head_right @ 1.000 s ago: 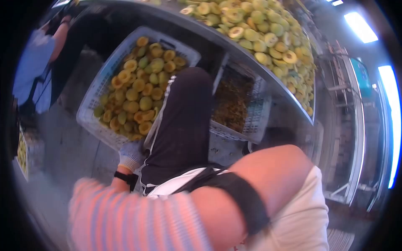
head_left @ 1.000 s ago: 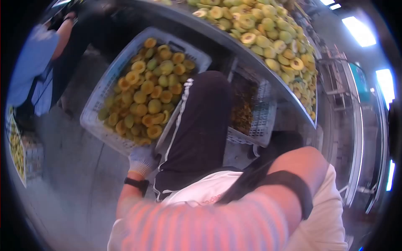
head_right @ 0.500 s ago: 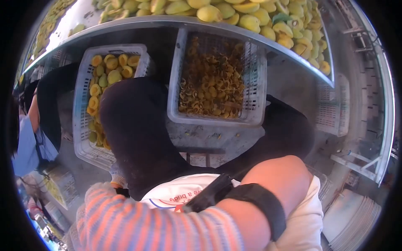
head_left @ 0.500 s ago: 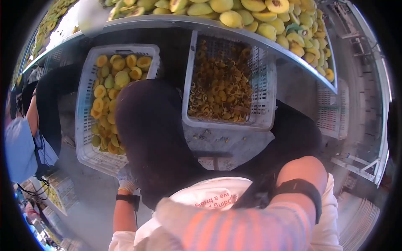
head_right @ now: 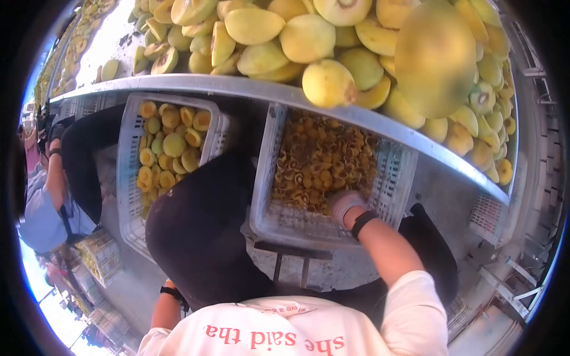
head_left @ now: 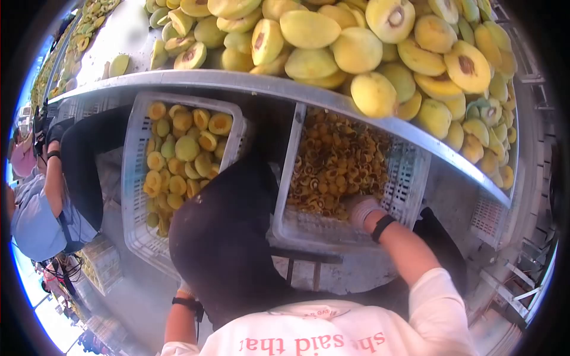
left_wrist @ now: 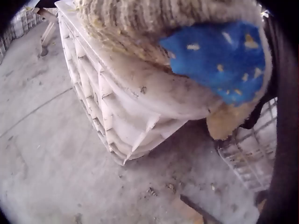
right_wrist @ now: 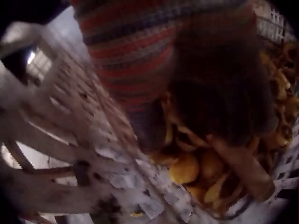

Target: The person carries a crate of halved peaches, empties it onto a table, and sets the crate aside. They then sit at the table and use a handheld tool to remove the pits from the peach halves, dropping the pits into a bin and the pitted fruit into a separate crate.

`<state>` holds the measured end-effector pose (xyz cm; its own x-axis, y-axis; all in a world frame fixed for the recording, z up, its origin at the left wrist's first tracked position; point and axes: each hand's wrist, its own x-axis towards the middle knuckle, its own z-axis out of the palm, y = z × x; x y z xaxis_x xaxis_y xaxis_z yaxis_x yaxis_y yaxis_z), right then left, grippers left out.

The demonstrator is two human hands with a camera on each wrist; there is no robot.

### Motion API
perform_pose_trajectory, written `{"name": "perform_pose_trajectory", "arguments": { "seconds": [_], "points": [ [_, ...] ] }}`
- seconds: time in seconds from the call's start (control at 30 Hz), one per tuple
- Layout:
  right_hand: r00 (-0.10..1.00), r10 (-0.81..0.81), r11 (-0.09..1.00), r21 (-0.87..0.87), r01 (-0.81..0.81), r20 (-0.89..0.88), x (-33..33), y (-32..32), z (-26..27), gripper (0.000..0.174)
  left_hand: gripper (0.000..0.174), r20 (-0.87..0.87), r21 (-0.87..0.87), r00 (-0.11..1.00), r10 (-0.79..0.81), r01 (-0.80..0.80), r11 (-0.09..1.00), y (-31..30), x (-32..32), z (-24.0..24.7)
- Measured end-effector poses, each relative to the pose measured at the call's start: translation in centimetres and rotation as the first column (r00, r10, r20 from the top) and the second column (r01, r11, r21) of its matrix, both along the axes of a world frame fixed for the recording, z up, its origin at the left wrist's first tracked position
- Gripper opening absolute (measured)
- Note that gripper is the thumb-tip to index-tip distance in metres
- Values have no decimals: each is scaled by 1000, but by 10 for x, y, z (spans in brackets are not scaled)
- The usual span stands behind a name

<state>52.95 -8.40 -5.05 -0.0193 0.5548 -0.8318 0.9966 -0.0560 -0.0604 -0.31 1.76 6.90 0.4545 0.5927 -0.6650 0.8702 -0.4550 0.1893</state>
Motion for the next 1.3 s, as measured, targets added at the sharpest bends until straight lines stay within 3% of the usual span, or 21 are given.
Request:
{"name": "perform_pose_trajectory", "arguments": {
  "seconds": [0.03,0.1,0.23,0.3,0.37,0.47,0.57,0.6,0.67,0.7,0.8,0.87,0.93,1.03,1.07,1.1,1.13,1.17,1.2,1.27,1.3],
  "points": [
    [1000,-13,999,47,13,15,-1,-2,-12,25,37,9,-4,1000,-1,1,1000,3,0,-2],
    [990,2,995,-95,12,139,-6,23,-11,25,37,20,-16,1000,-2,2,1000,6,-1,-1],
    [1000,-6,996,-94,7,10,2,30,-6,26,38,46,-48,999,-2,4,999,6,-4,-4],
    [999,-2,982,-188,10,42,12,39,-2,24,38,68,-36,998,-9,11,999,7,-6,-7],
    [987,-158,986,-45,158,-14,20,46,34,24,38,89,-39,996,-17,20,999,3,-11,-8],
    [999,-39,986,-163,36,-17,32,59,54,28,38,125,-34,991,-46,51,998,0,-16,-13],
    [983,-166,985,35,169,-74,42,45,47,32,38,198,-14,976,-92,97,995,5,-19,-25],
    [940,-304,945,77,318,-155,46,46,58,33,38,244,-16,962,-121,129,992,9,-24,-31],
    [781,-518,801,122,586,-349,35,48,120,36,38,375,-66,913,-161,199,978,26,-35,-50],
    [756,-522,773,156,615,-394,35,50,143,37,38,393,-102,906,-156,212,972,37,-31,-46],
    [624,-549,635,209,744,-556,28,48,219,31,36,80,-119,985,155,-145,982,85,63,85],
    [526,-461,542,243,805,-714,34,39,240,27,40,261,95,956,134,-164,982,119,85,117],
    [389,-415,461,179,869,-822,31,28,279,19,36,624,12,703,341,-445,895,130,123,171],
    [202,-236,382,100,919,-951,25,-9,344,18,33,851,-81,486,201,-257,963,169,171,227],
    [206,-259,364,102,926,-944,20,-27,375,18,33,894,-105,411,177,-191,976,172,194,254],
    [207,-283,346,102,933,-936,15,-48,407,18,31,884,56,468,-2,-102,993,180,214,277],
    [324,-287,346,218,913,-901,15,-71,433,18,30,862,151,502,-68,-126,981,170,241,305],
    [435,-296,350,327,878,-850,18,-94,454,19,29,845,335,463,-269,-66,940,175,262,314],
    [343,-300,286,259,922,-890,21,-115,469,21,29,793,451,476,-380,-39,892,163,285,336],
    [232,-296,174,187,967,-927,24,-139,495,21,30,897,225,405,-177,-74,972,153,335,336],
    [162,-261,62,151,987,-952,21,-142,498,23,30,923,108,378,-68,-86,990,145,352,327]
  ]
}}
